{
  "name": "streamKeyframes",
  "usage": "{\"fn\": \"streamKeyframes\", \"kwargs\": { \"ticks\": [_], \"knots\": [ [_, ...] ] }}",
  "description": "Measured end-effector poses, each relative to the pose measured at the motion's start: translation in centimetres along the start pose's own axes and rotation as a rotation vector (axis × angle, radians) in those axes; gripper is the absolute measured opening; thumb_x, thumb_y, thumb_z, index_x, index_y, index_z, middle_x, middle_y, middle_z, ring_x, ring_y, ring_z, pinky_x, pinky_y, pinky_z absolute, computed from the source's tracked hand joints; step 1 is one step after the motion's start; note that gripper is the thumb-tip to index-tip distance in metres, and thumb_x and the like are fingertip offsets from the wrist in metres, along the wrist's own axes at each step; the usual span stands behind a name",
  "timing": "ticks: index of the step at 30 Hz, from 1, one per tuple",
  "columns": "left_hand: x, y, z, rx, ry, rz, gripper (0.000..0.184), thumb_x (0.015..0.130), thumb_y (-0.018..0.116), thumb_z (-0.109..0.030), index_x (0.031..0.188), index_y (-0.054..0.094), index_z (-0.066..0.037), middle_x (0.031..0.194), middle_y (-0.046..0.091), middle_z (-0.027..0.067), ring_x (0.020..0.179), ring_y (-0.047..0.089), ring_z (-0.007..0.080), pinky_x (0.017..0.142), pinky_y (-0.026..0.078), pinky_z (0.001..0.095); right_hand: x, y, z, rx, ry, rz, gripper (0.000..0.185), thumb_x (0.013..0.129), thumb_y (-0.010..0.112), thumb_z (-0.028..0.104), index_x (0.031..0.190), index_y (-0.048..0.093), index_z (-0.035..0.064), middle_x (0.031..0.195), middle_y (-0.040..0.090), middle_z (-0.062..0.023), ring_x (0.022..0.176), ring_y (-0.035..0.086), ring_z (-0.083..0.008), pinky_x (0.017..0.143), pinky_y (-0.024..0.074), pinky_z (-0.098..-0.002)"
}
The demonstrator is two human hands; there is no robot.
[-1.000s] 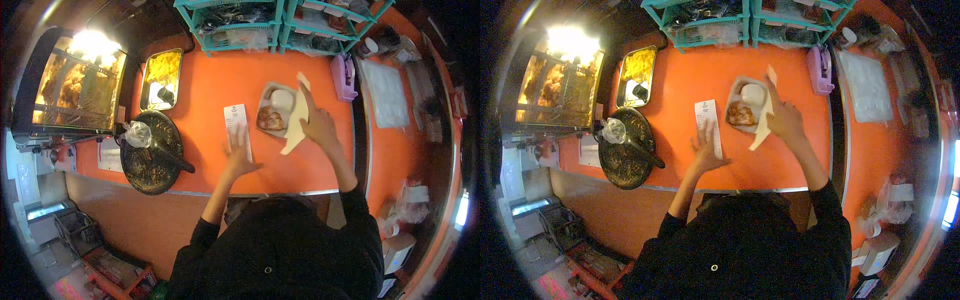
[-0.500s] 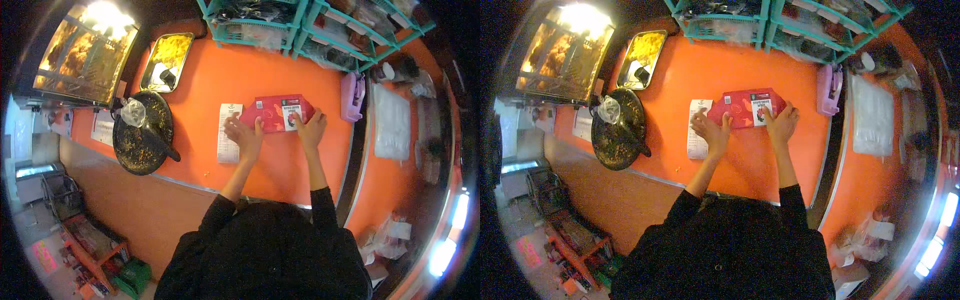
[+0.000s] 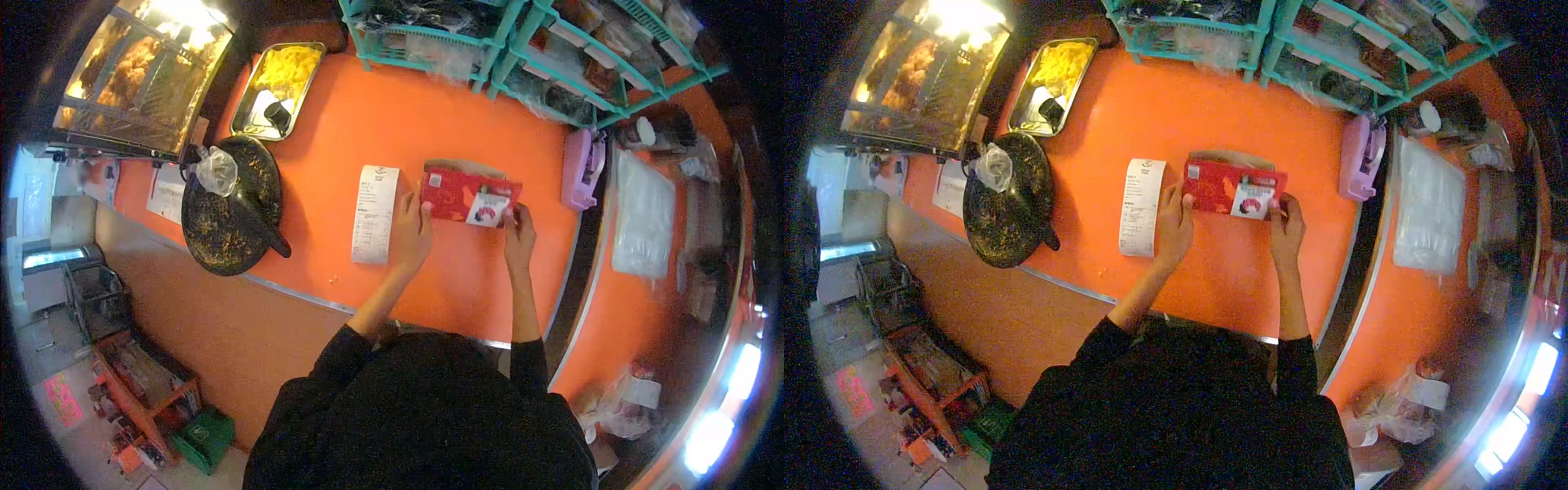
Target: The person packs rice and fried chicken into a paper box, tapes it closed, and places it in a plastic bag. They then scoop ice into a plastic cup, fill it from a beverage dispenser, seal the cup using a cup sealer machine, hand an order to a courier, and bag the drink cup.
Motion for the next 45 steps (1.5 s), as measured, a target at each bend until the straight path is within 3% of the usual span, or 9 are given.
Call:
{"fn": "streamKeyframes", "kwargs": {
  "ticks": [22, 24, 26, 28, 32, 35, 40, 42, 45],
  "knots": [
    [8.1, 3.4, 3.5, 0.458, 0.083, -0.267, 0.024, 0.09, 0.053, -0.018, 0.111, 0.054, -0.005, 0.109, 0.05, 0.016, 0.104, 0.043, 0.0311, 0.094, 0.03, 0.0467, 7.1, 3.8, -5.7, -0.133, -0.307, -0.163, 0.015, 0.084, 0.064, 0.016, 0.094, 0.061, 0.005, 0.102, 0.05, -0.008, 0.082, 0.048, -0.0134, 0.068, 0.0391, -0.026],
    [8.8, 3.7, 4.4, -0.283, -0.094, 0.171, 0.031, 0.084, 0.059, -0.013, 0.113, 0.053, -0.005, 0.123, 0.045, 0.0166, 0.108, 0.042, 0.0309, 0.094, 0.032, 0.0487, 6.0, 3.1, -3.2, -0.012, -0.129, -0.089, 0.017, 0.084, 0.064, 0.014, 0.099, 0.061, 0.0066, 0.09, 0.054, -0.0065, 0.076, 0.05, -0.0156, 0.065, 0.0401, -0.0272],
    [8.1, 4.4, 0.6, -0.185, -0.31, 0.236, 0.04, 0.076, 0.065, -0.011, 0.114, 0.054, -0.007, 0.136, 0.037, 0.0155, 0.116, 0.041, 0.0348, 0.095, 0.032, 0.0532, 5.2, 0.9, 0.0, 0.031, 0.044, -0.032, 0.02, 0.083, 0.065, 0.012, 0.102, 0.061, 0.0078, 0.082, 0.056, -0.0052, 0.073, 0.052, -0.0174, 0.064, 0.0409, -0.028],
    [5.7, 6.7, -2.6, 0.848, 0.313, 0.176, 0.042, 0.074, 0.069, -0.021, 0.113, 0.058, -0.012, 0.142, 0.033, 0.0157, 0.128, 0.033, 0.039, 0.102, 0.027, 0.0549, 5.5, -3.1, 1.5, -0.754, -0.017, -0.044, 0.029, 0.08, 0.067, 0.012, 0.107, 0.059, 0.0072, 0.071, 0.057, -0.0033, 0.066, 0.054, -0.0193, 0.06, 0.0422, -0.03],
    [0.0, 9.1, -6.0, 0.632, 0.35, 0.256, 0.038, 0.072, 0.07, -0.029, 0.106, 0.062, -0.015, 0.145, 0.029, 0.0177, 0.135, 0.022, 0.0425, 0.105, 0.019, 0.0602, 8.5, -11.9, 2.8, -0.862, -0.204, -0.795, 0.032, 0.081, 0.061, 0.03, 0.093, 0.061, 0.0004, 0.077, 0.056, -0.0198, 0.081, 0.055, -0.0359, 0.07, 0.0447, -0.0441],
    [-2.5, 9.9, -5.8, 0.59, 0.475, 0.581, 0.031, 0.067, 0.071, -0.038, 0.085, 0.068, -0.013, 0.15, 0.018, 0.0196, 0.139, 0.008, 0.0424, 0.106, 0.002, 0.0649, 11.4, -14.1, -0.5, -1.257, -0.096, -0.559, 0.036, 0.081, 0.058, 0.034, 0.081, 0.064, -0.0016, 0.079, 0.056, -0.0224, 0.088, 0.053, -0.0378, 0.075, 0.0443, -0.0449],
    [-2.6, 9.0, -7.1, 0.538, 0.524, 0.743, 0.037, 0.062, 0.07, -0.032, 0.092, 0.065, -0.011, 0.147, 0.023, 0.0211, 0.137, 0.013, 0.0441, 0.105, 0.006, 0.0663, 11.1, -14.7, -2.1, -1.07, -0.106, -0.544, 0.036, 0.081, 0.059, 0.033, 0.076, 0.066, -0.0028, 0.082, 0.059, -0.0224, 0.082, 0.055, -0.0363, 0.072, 0.0463, -0.0445],
    [-2.3, 9.1, -6.8, 0.514, 0.524, 0.758, 0.038, 0.06, 0.07, -0.031, 0.091, 0.065, -0.01, 0.147, 0.023, 0.021, 0.137, 0.013, 0.044, 0.106, 0.006, 0.0659, 8.7, -14.5, -2.4, 0.12, -0.043, -0.362, 0.029, 0.08, 0.06, 0.027, 0.077, 0.066, -0.0019, 0.079, 0.059, -0.0228, 0.075, 0.057, -0.0391, 0.067, 0.0477, -0.0447],
    [-2.6, 9.0, -5.7, 0.572, 0.582, 0.854, 0.048, 0.054, 0.074, -0.036, 0.095, 0.064, -0.013, 0.148, 0.022, 0.0191, 0.139, 0.009, 0.0424, 0.107, 0.002, 0.0651, 6.9, -14.1, -6.0, -0.581, 0.038, -0.515, 0.022, 0.08, 0.061, 0.019, 0.082, 0.065, -0.0018, 0.075, 0.058, -0.0238, 0.075, 0.059, -0.0407, 0.066, 0.0484, -0.0441]
  ]
}}
Point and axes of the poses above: each hand's wrist, its own x-axis towards the middle knuckle, its own y-axis out of the palm, z = x × y, the point moved 2 cm from there along x, towards the middle knuckle
